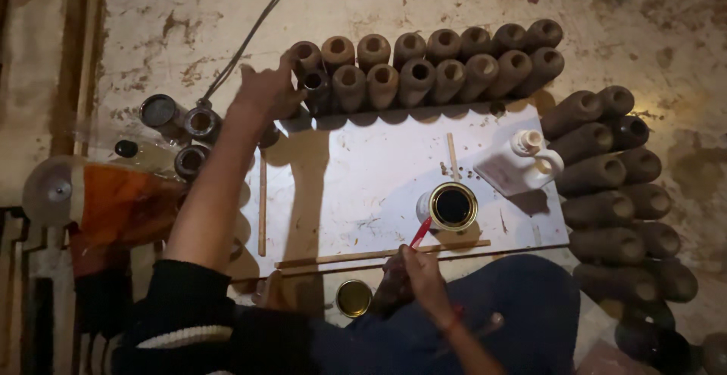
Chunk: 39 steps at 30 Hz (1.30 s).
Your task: The person sits cross-legged on the floor and repeatedly paints small cylindrical wooden objects with a dark liquid using a brush. They dip the brush into a can, apply the coating to each object, and place the finished pieces into a nearby rack.
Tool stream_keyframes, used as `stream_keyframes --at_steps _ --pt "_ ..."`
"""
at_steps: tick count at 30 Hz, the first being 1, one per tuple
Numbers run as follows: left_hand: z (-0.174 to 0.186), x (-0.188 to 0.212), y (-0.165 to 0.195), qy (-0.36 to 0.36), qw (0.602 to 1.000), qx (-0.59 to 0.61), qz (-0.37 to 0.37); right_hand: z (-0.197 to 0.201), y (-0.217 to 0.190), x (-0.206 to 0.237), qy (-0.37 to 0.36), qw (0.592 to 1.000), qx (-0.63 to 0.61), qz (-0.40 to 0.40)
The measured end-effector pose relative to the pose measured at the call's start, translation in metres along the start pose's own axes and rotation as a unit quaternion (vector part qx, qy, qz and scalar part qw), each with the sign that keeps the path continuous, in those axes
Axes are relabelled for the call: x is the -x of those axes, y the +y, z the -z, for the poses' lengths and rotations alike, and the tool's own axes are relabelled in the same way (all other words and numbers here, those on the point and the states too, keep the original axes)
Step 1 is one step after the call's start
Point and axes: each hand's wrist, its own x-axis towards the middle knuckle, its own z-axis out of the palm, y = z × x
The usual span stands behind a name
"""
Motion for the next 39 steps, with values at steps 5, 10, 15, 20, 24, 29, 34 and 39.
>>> stream_keyframes --at_steps 5,10,15,20,24,29,34,39 --pt "-0.002 -0.007 -0.006 -0.012 1.000 0.023 0.002 -0.001 -0.005 0.003 -0.009 1.000 0.008 0.024" --pt "-0.002 -0.011 -0.009 -0.014 0.999 0.041 0.014 -0.003 -0.009 0.004 -0.003 0.999 0.002 0.039" --pt "0.019 -0.018 0.001 0.000 0.994 0.096 0.050 0.001 -0.005 0.001 -0.009 0.999 0.006 0.036" --pt "0.060 -0.022 -0.022 0.021 0.999 0.020 0.016 0.010 0.004 -0.002 -0.009 0.993 0.065 0.101" --pt "0.084 -0.003 -0.044 0.214 0.970 0.112 -0.033 0.012 0.009 -0.002 0.009 0.987 0.098 0.123" --pt "0.052 0.073 -0.037 0.386 0.820 0.421 0.024 0.009 0.009 0.004 -0.052 0.993 -0.066 0.077" --pt "-0.049 0.199 0.016 0.354 0.721 0.569 0.175 0.003 -0.003 0.020 -0.115 0.978 -0.161 0.073" --pt "-0.133 0.258 0.050 0.159 0.713 0.625 0.276 -0.002 -0.029 0.033 -0.130 0.981 -0.123 0.069"
